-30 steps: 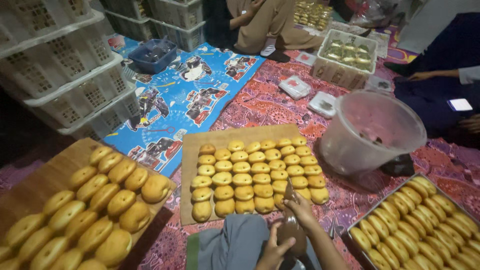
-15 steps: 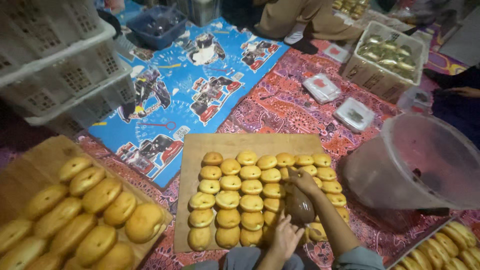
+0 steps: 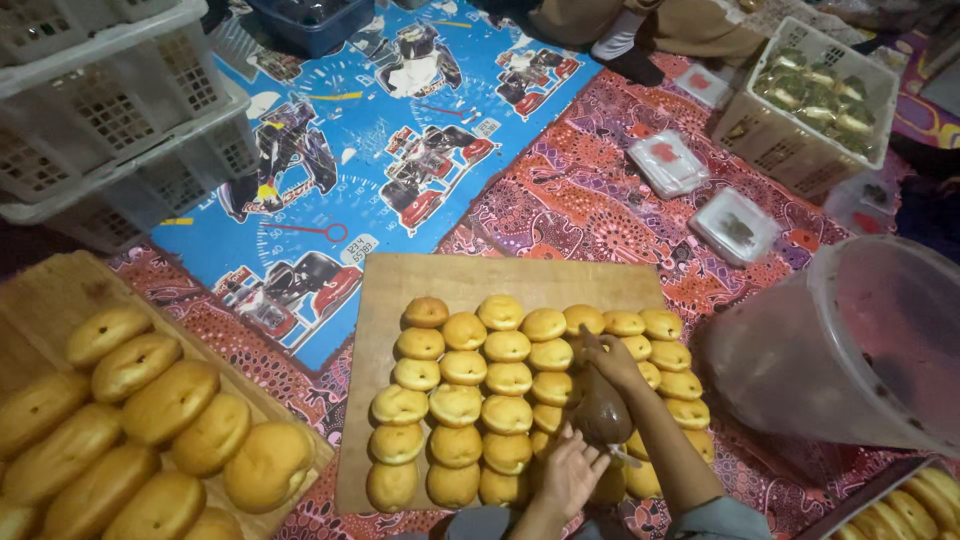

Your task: The person sits on the floor and uses a piping bag to fill rows of small round pastries with a dark filling. They switch to a red piping bag partway through and continue filling the pastries on a wooden board.

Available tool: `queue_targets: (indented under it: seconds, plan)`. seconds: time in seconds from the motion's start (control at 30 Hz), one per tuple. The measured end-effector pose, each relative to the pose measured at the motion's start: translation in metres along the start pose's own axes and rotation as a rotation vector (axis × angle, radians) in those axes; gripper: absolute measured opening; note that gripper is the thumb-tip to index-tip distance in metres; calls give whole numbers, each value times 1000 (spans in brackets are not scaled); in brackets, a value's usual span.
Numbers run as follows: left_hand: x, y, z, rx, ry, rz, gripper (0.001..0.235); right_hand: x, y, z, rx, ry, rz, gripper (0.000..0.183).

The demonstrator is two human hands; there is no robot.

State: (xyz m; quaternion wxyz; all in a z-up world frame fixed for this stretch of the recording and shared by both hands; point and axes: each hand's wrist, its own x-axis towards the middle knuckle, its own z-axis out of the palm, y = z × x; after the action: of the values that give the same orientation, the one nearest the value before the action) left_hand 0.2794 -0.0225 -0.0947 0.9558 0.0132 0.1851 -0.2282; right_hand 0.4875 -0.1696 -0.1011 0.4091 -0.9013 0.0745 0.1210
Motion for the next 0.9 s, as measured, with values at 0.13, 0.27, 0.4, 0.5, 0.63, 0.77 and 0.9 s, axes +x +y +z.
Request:
queue_targets:
  seconds: [0.13, 0.27, 0.4, 0.5, 0.63, 0.77, 0.9]
  plan:
    - [-1, 2, 0, -51, -36, 7, 38, 0, -1, 2, -76, 18, -11, 58]
    - [7, -4, -18, -69, -86, 9, 28, -6, -9, 4, -118, 51, 85, 60]
    - [18, -12, -39, -104, -84, -3, 28, -11, -30, 4, -325, 87, 60, 58]
    - [27, -16, -50, -139, -100, -15, 31, -17, -51, 7, -307, 99, 134, 68]
    - [30, -16, -50, -81, -75, 9, 28, -16, -72, 12, -408, 108, 195, 70]
    - [20, -7, -27, -43, -64, 25, 23, -11, -78, 17, -510, 120, 169, 71]
    - [3, 9, 3, 40, -92, 29, 24, -2, -80, 19, -560, 137, 129, 69]
